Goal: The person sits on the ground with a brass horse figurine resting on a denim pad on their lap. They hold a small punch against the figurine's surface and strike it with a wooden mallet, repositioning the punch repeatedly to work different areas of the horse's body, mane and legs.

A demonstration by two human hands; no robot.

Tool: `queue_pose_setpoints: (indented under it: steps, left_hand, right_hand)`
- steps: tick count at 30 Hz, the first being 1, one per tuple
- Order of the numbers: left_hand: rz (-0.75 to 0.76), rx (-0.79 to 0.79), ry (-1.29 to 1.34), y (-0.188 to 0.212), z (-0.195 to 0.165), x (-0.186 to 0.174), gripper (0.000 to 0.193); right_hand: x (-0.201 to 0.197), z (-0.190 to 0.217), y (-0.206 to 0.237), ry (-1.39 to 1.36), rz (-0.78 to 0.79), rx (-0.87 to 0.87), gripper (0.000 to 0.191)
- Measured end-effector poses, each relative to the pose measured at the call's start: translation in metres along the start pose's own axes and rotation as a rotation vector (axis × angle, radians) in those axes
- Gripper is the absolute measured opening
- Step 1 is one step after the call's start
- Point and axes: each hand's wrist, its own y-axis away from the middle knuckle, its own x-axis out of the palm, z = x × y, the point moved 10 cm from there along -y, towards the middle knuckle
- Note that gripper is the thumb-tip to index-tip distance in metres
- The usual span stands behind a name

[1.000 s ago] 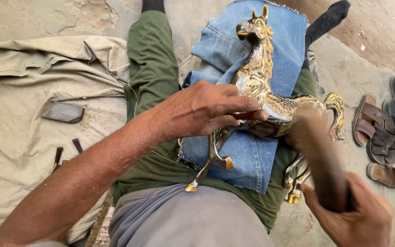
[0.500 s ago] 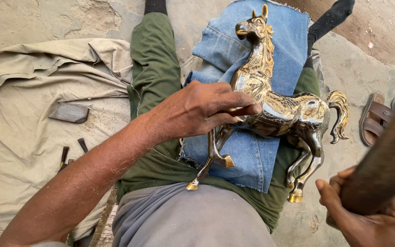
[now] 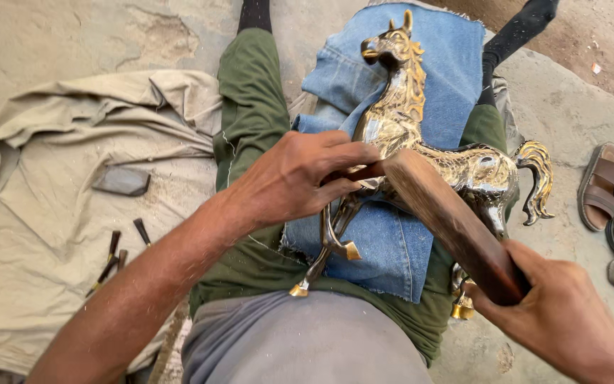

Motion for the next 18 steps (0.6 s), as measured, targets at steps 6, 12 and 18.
queue_pose_setpoints:
  steps: [6,12,18]
  left_hand:
    - [-0.162,-0.534,0.35,0.029,0.041,-0.01,0.057]
    - [-0.067,-0.306,0.092,0.014,0.017,0.0,0.051]
    - [0.011,-0.285,0.001,0.004,0.017,0.008,0.054]
  right_hand:
    - [-0.005,-0.008,-0.018,-1.019,-0.202,-0.156,0.045]
    - [0.003,-0.034,-0.032,-1.159,-0.25,-0.107,0.041]
    - [-0.001,-0.022,-0.043,-0.462,-0.283,-0.075,0.055]
